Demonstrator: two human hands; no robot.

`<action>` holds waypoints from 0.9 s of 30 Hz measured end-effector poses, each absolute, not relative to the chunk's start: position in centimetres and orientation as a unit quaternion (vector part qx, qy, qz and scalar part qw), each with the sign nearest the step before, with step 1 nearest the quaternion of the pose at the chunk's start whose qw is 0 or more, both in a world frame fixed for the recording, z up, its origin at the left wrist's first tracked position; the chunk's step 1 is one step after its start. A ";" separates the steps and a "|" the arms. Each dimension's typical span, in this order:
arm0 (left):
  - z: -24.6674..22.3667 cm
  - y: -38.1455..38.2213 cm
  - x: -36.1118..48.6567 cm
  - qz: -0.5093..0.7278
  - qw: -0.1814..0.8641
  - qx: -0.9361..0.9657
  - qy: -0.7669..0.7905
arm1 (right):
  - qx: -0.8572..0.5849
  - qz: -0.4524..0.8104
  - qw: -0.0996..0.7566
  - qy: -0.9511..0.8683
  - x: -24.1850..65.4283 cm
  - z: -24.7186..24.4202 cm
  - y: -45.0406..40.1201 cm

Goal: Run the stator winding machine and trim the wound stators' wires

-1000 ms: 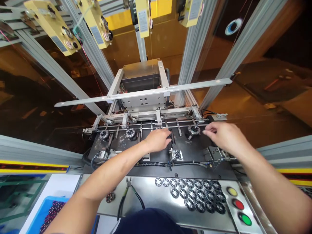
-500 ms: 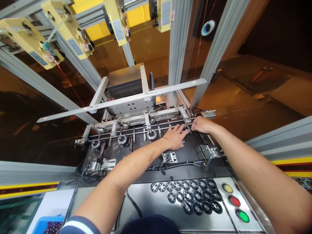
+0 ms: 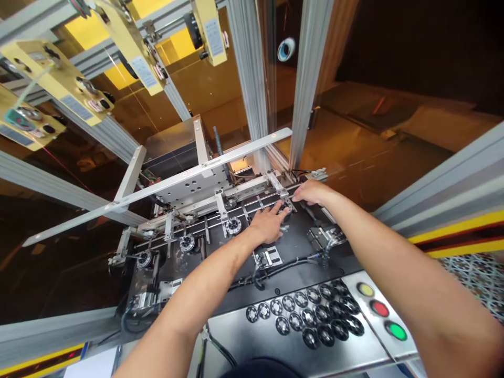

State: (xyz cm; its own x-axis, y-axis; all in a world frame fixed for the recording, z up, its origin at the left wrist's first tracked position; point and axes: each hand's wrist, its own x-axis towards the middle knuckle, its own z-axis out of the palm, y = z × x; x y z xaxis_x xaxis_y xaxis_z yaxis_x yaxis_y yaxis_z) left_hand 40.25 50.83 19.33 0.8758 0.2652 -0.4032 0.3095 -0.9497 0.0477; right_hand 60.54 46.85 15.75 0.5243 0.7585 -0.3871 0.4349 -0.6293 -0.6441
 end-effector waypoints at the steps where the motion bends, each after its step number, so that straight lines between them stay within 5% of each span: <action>1: 19.4 50.8 40.3 -0.201 0.056 0.966 0.150 | -0.837 0.357 0.242 -0.337 60.3 15.9 46.1; 27: 19.3 50.4 40.5 -0.228 0.064 0.955 0.180 | -0.815 0.427 0.294 -0.259 58.3 16.9 44.2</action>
State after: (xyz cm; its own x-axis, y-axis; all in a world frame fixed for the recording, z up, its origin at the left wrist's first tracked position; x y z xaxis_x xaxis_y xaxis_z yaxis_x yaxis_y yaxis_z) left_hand 40.48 50.38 19.33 0.8313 0.3146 -0.4583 0.3725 -0.9272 0.0392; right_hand 58.27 44.22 16.91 0.5011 0.6728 -0.5443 0.1701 -0.6933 -0.7003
